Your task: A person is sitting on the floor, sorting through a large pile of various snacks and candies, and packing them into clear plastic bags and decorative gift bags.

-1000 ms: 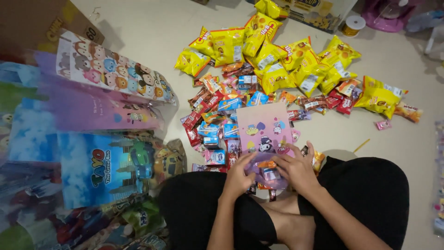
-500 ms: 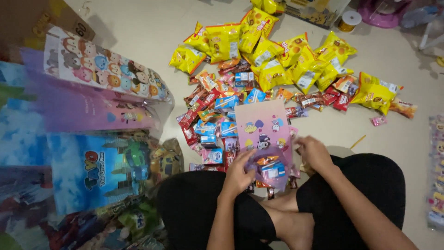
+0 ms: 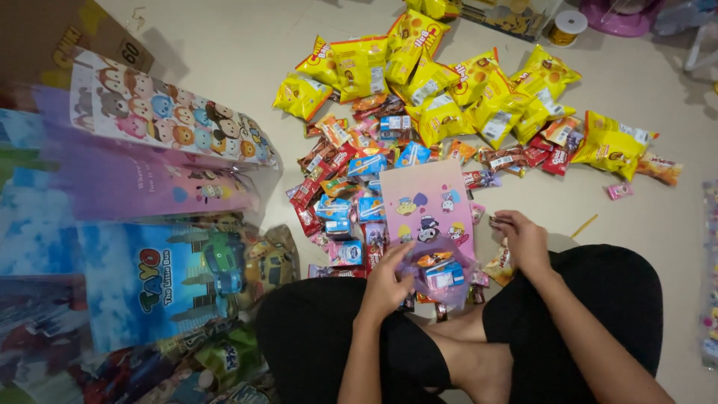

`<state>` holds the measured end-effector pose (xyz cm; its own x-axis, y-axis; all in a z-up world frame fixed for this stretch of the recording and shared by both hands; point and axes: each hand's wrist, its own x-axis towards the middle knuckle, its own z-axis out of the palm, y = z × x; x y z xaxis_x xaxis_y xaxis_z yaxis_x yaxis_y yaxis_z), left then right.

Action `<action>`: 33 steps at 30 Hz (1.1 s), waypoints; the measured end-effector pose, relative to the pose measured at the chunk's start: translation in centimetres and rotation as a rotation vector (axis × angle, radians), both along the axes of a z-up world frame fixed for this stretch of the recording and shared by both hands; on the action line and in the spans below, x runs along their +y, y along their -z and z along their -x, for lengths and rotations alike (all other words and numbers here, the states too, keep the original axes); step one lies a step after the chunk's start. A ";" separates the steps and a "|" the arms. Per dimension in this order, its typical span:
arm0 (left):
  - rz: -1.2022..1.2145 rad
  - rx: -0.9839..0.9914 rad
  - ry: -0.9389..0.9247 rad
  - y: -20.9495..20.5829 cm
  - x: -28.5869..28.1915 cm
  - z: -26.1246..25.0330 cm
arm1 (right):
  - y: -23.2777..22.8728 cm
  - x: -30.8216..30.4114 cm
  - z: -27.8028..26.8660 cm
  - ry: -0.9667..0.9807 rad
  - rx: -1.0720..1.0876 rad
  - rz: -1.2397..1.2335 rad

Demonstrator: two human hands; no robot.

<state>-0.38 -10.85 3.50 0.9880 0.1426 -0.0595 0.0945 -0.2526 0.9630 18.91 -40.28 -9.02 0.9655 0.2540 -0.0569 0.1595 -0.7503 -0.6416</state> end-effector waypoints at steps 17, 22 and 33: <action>0.051 0.114 -0.011 -1.0 -0.1 0.7 | -2.6 1.5 4.3 -0.126 0.117 0.291; -0.074 0.055 0.028 -0.6 -0.4 0.4 | -0.1 3.2 7.7 -0.315 0.207 0.611; -0.042 0.087 0.072 -0.2 -0.2 0.2 | 2.8 -0.7 5.3 -0.200 -0.076 0.744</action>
